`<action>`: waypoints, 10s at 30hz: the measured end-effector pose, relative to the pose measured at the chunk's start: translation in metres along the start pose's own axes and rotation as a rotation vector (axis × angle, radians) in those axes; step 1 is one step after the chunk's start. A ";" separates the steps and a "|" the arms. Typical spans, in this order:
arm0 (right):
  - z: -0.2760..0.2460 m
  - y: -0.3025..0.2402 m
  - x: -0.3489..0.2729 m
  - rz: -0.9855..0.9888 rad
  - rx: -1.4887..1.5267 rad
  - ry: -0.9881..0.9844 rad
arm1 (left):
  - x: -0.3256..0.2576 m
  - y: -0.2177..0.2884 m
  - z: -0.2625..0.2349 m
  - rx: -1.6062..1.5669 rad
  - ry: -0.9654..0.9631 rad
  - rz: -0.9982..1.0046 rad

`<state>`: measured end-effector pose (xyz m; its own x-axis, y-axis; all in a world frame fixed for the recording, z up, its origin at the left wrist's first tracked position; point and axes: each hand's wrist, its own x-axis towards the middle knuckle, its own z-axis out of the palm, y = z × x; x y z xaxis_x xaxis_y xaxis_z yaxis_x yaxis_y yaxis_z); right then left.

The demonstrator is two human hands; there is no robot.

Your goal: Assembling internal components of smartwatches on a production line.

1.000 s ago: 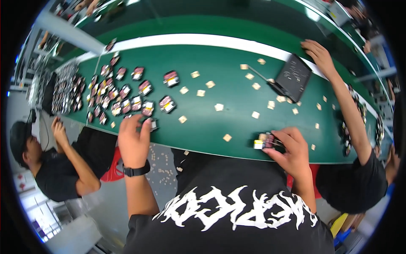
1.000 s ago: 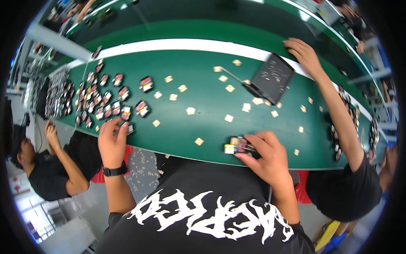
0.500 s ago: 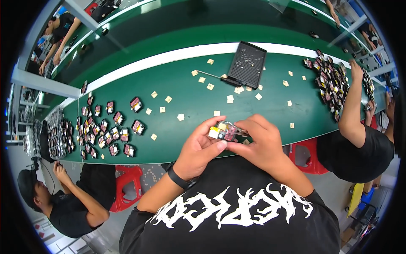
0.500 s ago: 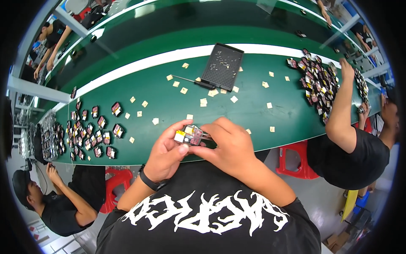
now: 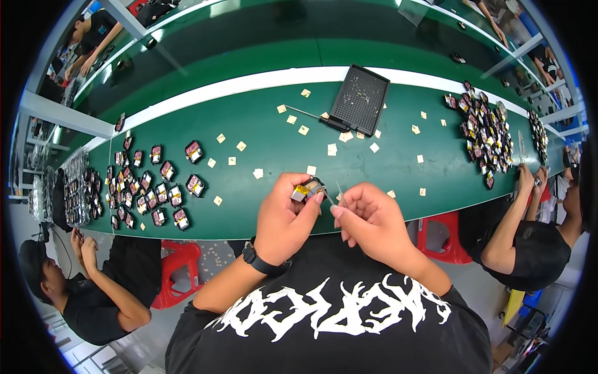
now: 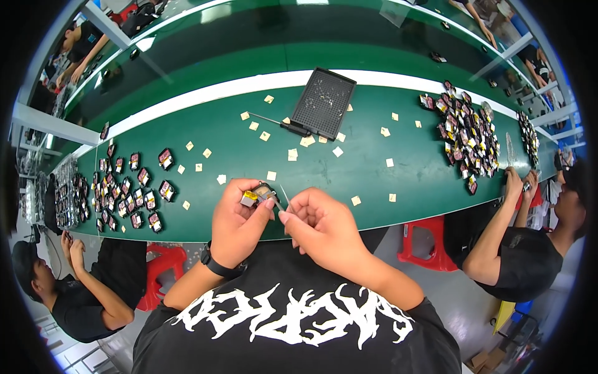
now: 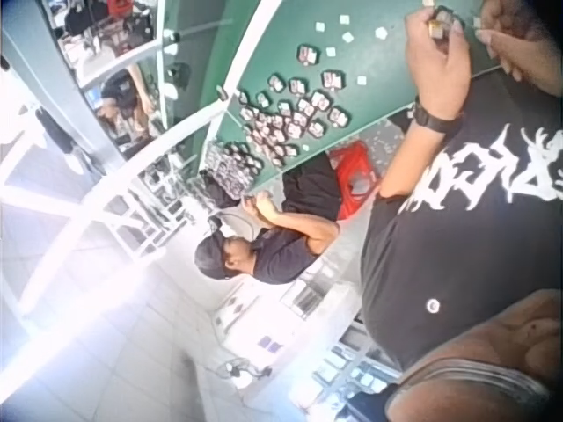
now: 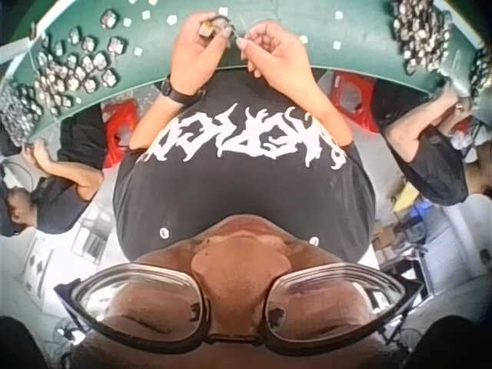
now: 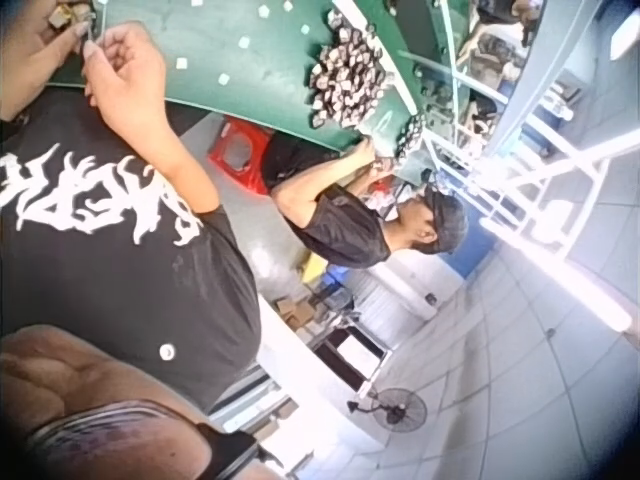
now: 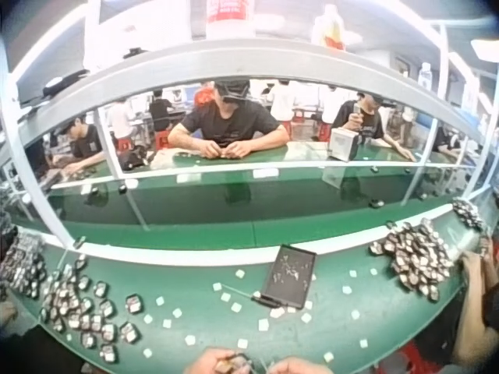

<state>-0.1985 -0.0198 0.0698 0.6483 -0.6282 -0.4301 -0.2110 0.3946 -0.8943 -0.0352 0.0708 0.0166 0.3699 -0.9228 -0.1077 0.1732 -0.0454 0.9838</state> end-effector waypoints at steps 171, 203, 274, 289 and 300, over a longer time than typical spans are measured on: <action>-0.104 0.029 0.021 -1.052 -0.846 0.148 | 0.027 -0.002 0.051 -0.225 -0.210 -0.243; -0.024 0.007 0.004 0.091 -0.013 -0.049 | 0.013 0.002 0.004 -0.227 -0.301 -0.186; 0.008 0.021 0.026 -0.069 0.000 -0.083 | -0.015 0.004 -0.029 -0.292 -0.241 -0.361; 0.012 0.028 0.033 -0.343 -0.297 -0.020 | -0.013 0.011 -0.034 0.220 -0.218 -0.142; 0.016 0.036 0.029 -0.215 -0.279 0.037 | -0.016 0.003 -0.031 0.262 -0.229 -0.048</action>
<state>-0.1757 -0.0135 0.0267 0.6737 -0.7031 -0.2277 -0.2674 0.0554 -0.9620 -0.0126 0.0973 0.0172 0.1477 -0.9777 -0.1492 -0.0659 -0.1602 0.9849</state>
